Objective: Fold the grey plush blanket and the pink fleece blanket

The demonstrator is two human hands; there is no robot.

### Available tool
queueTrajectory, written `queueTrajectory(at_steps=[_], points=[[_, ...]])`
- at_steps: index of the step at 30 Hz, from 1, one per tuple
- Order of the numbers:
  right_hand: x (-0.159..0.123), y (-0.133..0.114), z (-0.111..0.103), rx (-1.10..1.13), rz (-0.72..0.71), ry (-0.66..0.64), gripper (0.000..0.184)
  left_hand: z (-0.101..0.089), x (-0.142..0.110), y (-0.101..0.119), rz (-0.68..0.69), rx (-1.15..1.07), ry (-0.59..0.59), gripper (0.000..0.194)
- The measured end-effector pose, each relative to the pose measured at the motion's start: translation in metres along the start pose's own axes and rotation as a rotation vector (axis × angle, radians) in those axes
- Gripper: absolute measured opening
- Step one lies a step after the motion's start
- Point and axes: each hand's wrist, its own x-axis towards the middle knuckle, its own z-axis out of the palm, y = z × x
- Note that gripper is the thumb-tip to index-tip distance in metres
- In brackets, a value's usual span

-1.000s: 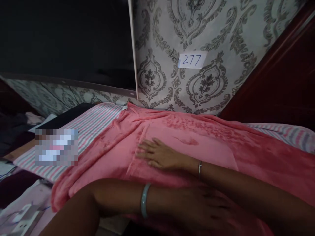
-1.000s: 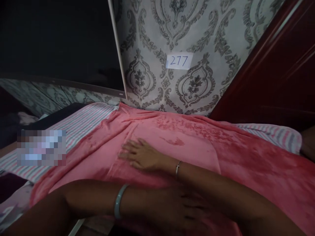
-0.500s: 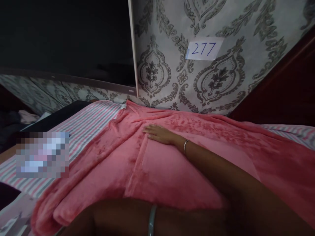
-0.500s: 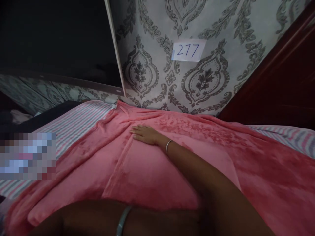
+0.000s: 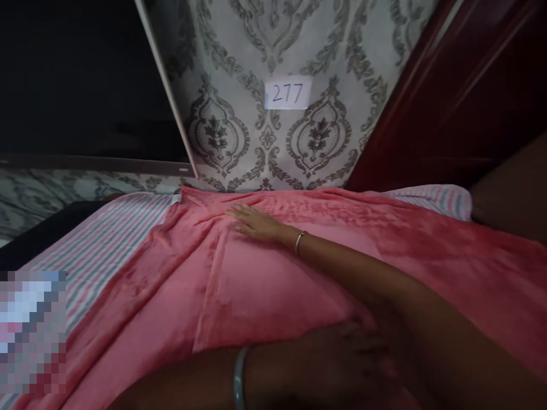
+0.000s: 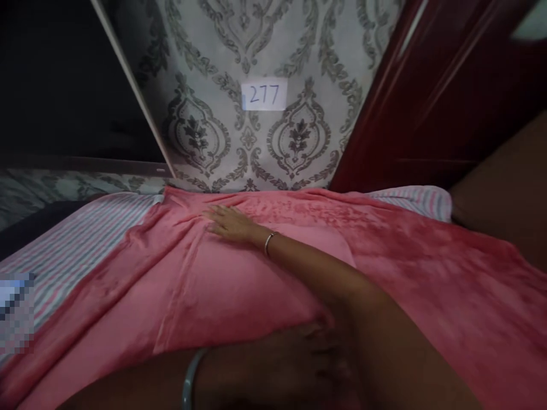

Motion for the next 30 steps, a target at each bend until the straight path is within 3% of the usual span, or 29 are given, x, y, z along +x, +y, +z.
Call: queueTrajectory(at_steps=[4, 7, 10, 14, 19, 22, 24, 27, 30], points=[[-0.085, -0.016, -0.033, -0.058, 0.003, 0.016, 0.065, 0.004, 0.0, -0.003, 0.137, 0.054, -0.019, 0.048], [-0.165, -0.02, -0.039, -0.129, 0.085, -0.047, 0.064, 0.012, 0.0, -0.004, 0.123, 0.042, -0.015, 0.052], [-0.221, -0.01, -0.038, -0.22, 0.239, -0.041, 0.062, 0.019, 0.001, -0.006, 0.13, 0.022, 0.003, 0.054], [-0.239, 0.013, -0.038, -0.269, 0.455, 0.041, 0.059, 0.026, 0.005, -0.006, 0.119, 0.049, -0.002, 0.054], [-0.231, 0.022, -0.046, -0.257, 0.477, 0.022, 0.06, 0.028, 0.011, -0.006, 0.079, 0.051, -0.084, 0.052], [-0.241, 0.007, -0.056, -0.238, 0.559, 0.011, 0.062, 0.018, 0.011, -0.002, 0.051, 0.0, -0.111, 0.054], [-0.257, -0.012, -0.059, -0.22, 0.604, 0.051, 0.064, 0.003, 0.004, 0.004, -0.017, -0.032, -0.051, 0.055], [-0.292, -0.045, -0.051, -0.213, 0.582, 0.136, 0.066, -0.02, -0.024, 0.015, -0.235, 0.037, 0.08, 0.054], [-0.33, -0.068, -0.027, -0.197, 0.547, 0.187, 0.065, -0.026, -0.063, 0.021, -0.501, 0.203, 0.129, 0.056]])
